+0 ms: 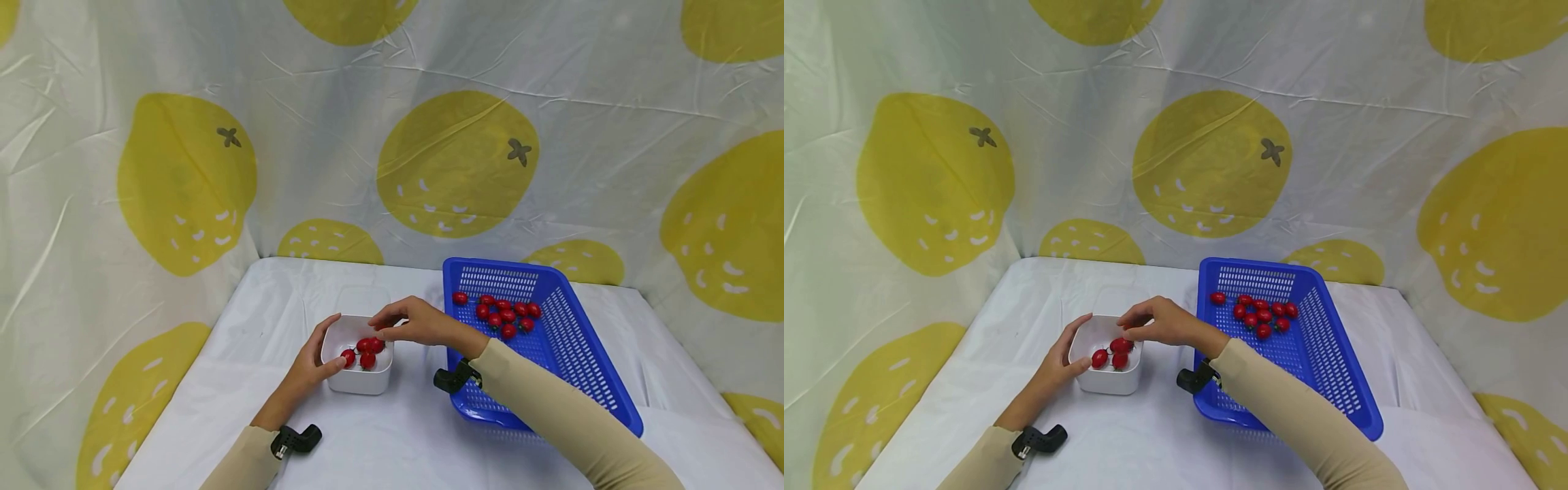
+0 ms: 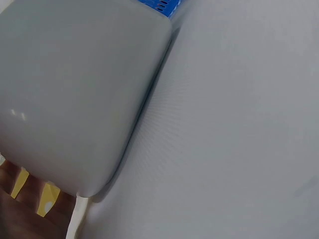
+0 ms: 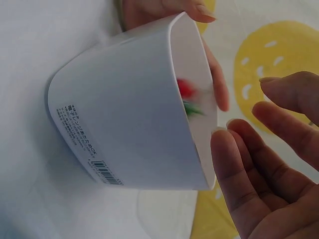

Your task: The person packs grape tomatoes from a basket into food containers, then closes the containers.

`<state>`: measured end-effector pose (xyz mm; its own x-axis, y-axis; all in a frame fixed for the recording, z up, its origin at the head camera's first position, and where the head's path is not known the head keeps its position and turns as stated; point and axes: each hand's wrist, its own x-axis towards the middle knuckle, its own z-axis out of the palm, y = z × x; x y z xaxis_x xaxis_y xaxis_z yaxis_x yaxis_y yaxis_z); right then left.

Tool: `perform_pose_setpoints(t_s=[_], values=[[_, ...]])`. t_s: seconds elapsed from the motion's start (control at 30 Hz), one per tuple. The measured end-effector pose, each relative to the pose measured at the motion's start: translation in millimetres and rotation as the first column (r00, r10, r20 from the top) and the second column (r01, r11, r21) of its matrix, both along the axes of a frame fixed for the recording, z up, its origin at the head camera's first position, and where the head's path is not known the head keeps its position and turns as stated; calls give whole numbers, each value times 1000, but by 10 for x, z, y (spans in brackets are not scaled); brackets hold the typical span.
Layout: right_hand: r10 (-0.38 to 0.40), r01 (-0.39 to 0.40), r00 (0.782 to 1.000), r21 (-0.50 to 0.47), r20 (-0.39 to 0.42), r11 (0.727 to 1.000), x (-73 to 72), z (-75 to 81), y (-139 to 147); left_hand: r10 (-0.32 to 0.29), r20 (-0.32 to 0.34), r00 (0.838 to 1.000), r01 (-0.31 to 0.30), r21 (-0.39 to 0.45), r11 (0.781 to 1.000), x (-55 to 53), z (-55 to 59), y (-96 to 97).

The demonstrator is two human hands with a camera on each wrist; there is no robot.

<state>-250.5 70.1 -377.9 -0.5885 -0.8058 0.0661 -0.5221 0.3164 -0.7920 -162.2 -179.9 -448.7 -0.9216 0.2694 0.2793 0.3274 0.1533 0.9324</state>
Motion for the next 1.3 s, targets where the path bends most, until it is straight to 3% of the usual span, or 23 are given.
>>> perform_pose_setpoints(t_s=[0.57, 0.9, 1.3], values=[[12, -12, 1000, -24, 2, 1000, 6, -1, 7, 4, 10, 1000, -4, -2, 1000, -9, -10, 4], [-25, 25, 1000, -44, 0, 999, 12, 119, 106, 1, 17, 1000, -1, 24, 1000, 4, -9, 5], [-71, 77, 995, -87, 70, 993, -50, 162, 303, 14, -4, 1000, -15, -20, 1000, 11, 18, 11]])
